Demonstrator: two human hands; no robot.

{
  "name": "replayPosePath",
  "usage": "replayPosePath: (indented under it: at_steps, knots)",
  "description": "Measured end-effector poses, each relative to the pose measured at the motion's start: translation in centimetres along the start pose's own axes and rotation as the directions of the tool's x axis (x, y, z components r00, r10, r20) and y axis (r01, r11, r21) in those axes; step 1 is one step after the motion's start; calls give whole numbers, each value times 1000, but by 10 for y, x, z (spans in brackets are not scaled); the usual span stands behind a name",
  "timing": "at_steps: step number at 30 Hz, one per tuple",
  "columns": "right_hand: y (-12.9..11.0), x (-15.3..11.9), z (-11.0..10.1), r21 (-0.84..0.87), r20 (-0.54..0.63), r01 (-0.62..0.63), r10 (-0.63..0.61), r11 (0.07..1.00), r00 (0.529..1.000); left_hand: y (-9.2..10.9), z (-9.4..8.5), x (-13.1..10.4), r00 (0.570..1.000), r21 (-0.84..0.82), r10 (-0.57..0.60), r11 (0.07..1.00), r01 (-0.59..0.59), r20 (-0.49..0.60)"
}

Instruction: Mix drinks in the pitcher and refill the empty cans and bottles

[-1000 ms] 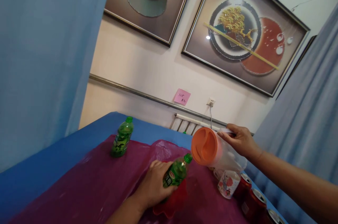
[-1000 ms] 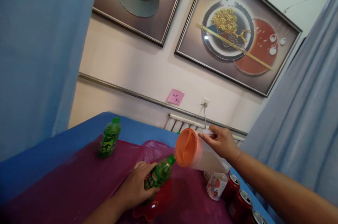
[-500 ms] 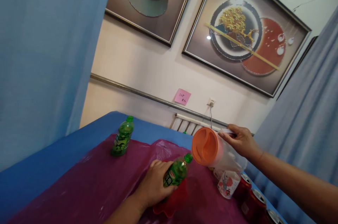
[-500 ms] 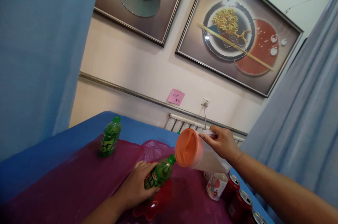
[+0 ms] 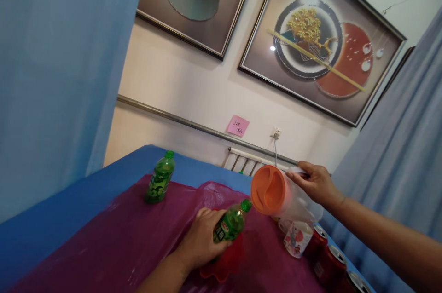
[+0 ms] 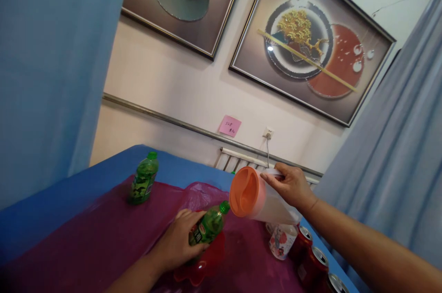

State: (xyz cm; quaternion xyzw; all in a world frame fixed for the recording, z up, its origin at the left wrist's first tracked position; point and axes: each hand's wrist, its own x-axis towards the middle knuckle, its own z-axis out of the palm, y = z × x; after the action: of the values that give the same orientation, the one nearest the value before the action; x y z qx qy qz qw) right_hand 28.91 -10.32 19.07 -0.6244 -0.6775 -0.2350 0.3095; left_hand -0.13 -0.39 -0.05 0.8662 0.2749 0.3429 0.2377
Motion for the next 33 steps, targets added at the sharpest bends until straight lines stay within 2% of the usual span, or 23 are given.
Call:
replayPosePath:
  at_steps: [33]
  knots:
    - [-3,-3,-6,-24,-17,30,-30,999,999,-3,2,-1,1000,2,23,1000,-23,-4]
